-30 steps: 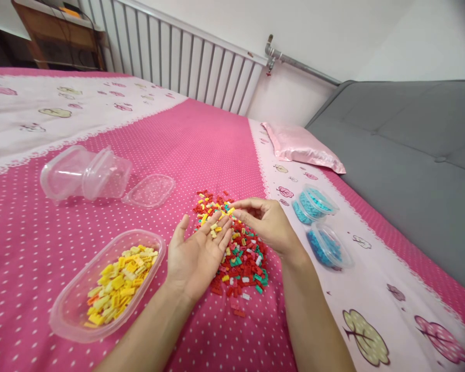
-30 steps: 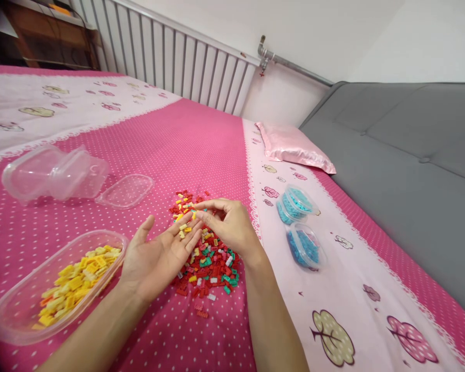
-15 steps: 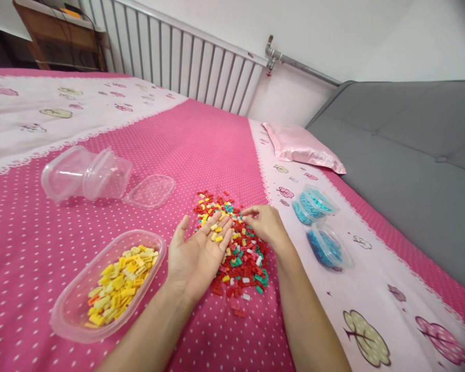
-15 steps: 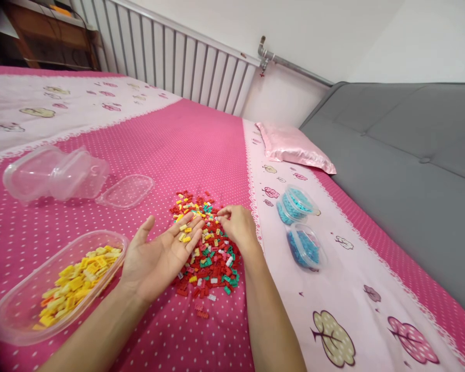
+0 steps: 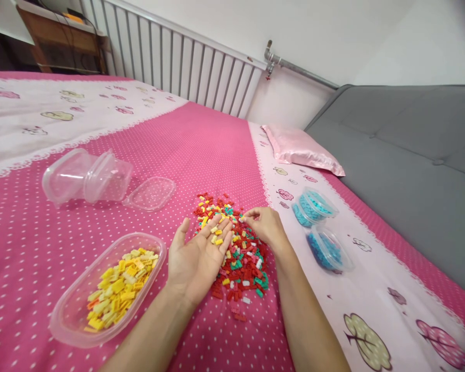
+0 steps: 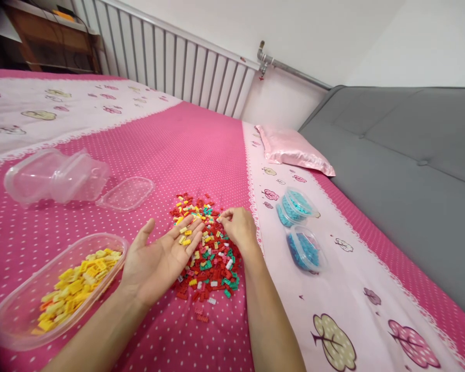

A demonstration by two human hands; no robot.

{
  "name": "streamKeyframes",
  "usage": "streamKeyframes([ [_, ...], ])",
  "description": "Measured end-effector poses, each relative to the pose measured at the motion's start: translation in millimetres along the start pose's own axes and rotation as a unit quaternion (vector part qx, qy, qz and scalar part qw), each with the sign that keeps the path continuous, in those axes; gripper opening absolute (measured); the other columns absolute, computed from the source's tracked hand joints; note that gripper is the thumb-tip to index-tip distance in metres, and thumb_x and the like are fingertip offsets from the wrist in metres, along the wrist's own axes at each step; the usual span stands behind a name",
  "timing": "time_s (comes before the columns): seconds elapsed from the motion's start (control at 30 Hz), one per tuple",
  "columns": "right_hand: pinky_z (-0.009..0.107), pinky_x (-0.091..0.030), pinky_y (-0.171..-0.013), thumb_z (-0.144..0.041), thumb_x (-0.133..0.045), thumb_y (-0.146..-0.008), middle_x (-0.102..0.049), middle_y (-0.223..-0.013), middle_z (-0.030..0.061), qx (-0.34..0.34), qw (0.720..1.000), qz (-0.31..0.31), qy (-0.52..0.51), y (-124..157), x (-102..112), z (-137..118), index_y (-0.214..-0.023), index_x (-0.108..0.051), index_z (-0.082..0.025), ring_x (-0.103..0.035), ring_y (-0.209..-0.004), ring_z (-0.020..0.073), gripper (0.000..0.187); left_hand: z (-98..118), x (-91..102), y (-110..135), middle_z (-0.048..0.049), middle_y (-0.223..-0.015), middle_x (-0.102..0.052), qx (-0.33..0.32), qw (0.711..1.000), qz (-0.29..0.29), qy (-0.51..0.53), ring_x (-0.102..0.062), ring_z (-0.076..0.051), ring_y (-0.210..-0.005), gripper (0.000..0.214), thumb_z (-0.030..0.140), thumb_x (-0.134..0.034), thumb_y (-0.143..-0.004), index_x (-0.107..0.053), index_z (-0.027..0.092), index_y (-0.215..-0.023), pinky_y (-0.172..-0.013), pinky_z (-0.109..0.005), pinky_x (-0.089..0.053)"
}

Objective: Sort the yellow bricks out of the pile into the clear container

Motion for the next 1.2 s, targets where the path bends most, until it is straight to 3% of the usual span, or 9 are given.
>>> streamKeyframes([
  [0.1,0.026,-0.046,-0.066,-0.028,-0.063,-0.075,-0.073,-0.077,0.0035,0.051,0.992,0.007,-0.111,4,7,-15,-0.08,-0.073,-0.018,-0.062,-0.066,0.0148,0.014,0,0.4,0,-0.0254,-0.125,-0.055,0.001,1.0,0.001,0.005,-0.057,-0.029,-0.116,0.061,0.041,-0.043,-0.085,-0.043,0.002,-0.132,-0.091,-0.037,-0.053],
  [0.2,0.025,-0.047,-0.064,-0.031,-0.065,-0.073,-0.072,-0.079,0.0042,0.103,0.967,-0.025,-0.23,14,11,-36,-0.084,-0.072,-0.017,-0.061,-0.065,0.0138,0.019,0,0.2,0,-0.0245,-0.123,-0.056,0.002,1.0,-0.003,0.007,-0.059,-0.028,-0.113,0.06,0.041,-0.042,-0.086,-0.043,0.003,-0.132,-0.09,-0.037,-0.053],
  [0.33,0.026,-0.049,-0.067,-0.031,-0.065,-0.075,-0.072,-0.088,0.0048,0.151,0.94,-0.064,-0.299,27,16,-57,-0.09,-0.073,-0.019,-0.062,-0.072,0.0142,0.021,0,-0.8,0,-0.0245,-0.12,-0.058,0.0,1.0,-0.014,0.013,-0.06,-0.028,-0.11,0.061,0.042,-0.041,-0.087,-0.043,0.002,-0.132,-0.089,-0.037,-0.054],
  [0.53,0.026,-0.048,-0.067,-0.025,-0.06,-0.078,-0.073,-0.082,0.0028,0.097,0.979,0.018,-0.181,13,13,-33,-0.093,-0.074,-0.02,-0.06,-0.063,0.0134,0.021,0,0.6,0,-0.0242,-0.121,-0.058,0.002,1.0,0.004,0.015,-0.059,-0.028,-0.112,0.061,0.043,-0.04,-0.086,-0.043,0.003,-0.132,-0.093,-0.04,-0.052],
  [0.67,0.03,-0.048,-0.083,-0.014,-0.054,-0.08,-0.074,-0.092,0.0026,0.112,0.991,-0.035,-0.066,3,-11,-22,-0.091,-0.074,-0.023,-0.065,-0.082,0.0166,0.024,1,0.2,0,-0.0265,-0.121,-0.057,-0.005,1.0,0.005,0.012,-0.059,-0.03,-0.113,0.062,0.042,-0.04,-0.086,-0.042,0.0,-0.132,-0.091,-0.04,-0.052],
  [0.8,0.031,-0.044,-0.093,-0.008,-0.053,-0.08,-0.072,-0.103,0.0013,0.13,0.987,-0.089,-0.022,2,-27,-18,-0.1,-0.072,-0.026,-0.063,-0.099,0.0168,0.033,1,0.0,0,-0.0264,-0.123,-0.056,-0.004,1.0,0.007,0.017,-0.058,-0.03,-0.114,0.062,0.041,-0.04,-0.086,-0.04,0.001,-0.133,-0.09,-0.041,-0.053],
  [0.9,0.031,-0.044,-0.093,-0.009,-0.056,-0.079,-0.071,-0.102,0.0018,0.13,0.987,-0.093,-0.011,1,-29,-15,-0.104,-0.07,-0.026,-0.063,-0.098,0.0167,0.034,0,0.0,1,-0.0245,-0.125,-0.055,-0.001,1.0,0.008,0.019,-0.057,-0.029,-0.115,0.06,0.04,-0.041,-0.085,-0.041,0.005,-0.134,-0.093,-0.041,-0.051],
  [1.2,0.03,-0.046,-0.083,-0.014,-0.06,-0.079,-0.072,-0.09,0.003,0.084,0.994,-0.069,0.027,2,-23,-10,-0.09,-0.07,-0.023,-0.064,-0.088,0.0177,0.018,1,0.8,0,-0.0241,-0.127,-0.055,-0.003,1.0,0.008,0.007,-0.053,-0.029,-0.121,0.061,0.04,-0.041,-0.086,-0.041,0.003,-0.134,-0.096,-0.038,-0.049],
])
Point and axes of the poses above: each hand's wrist, its own y-axis away from the middle knuckle, its own x-axis out of the back of the hand, z = x × y, the point moved 7 cm from there along -y, towards the middle knuckle
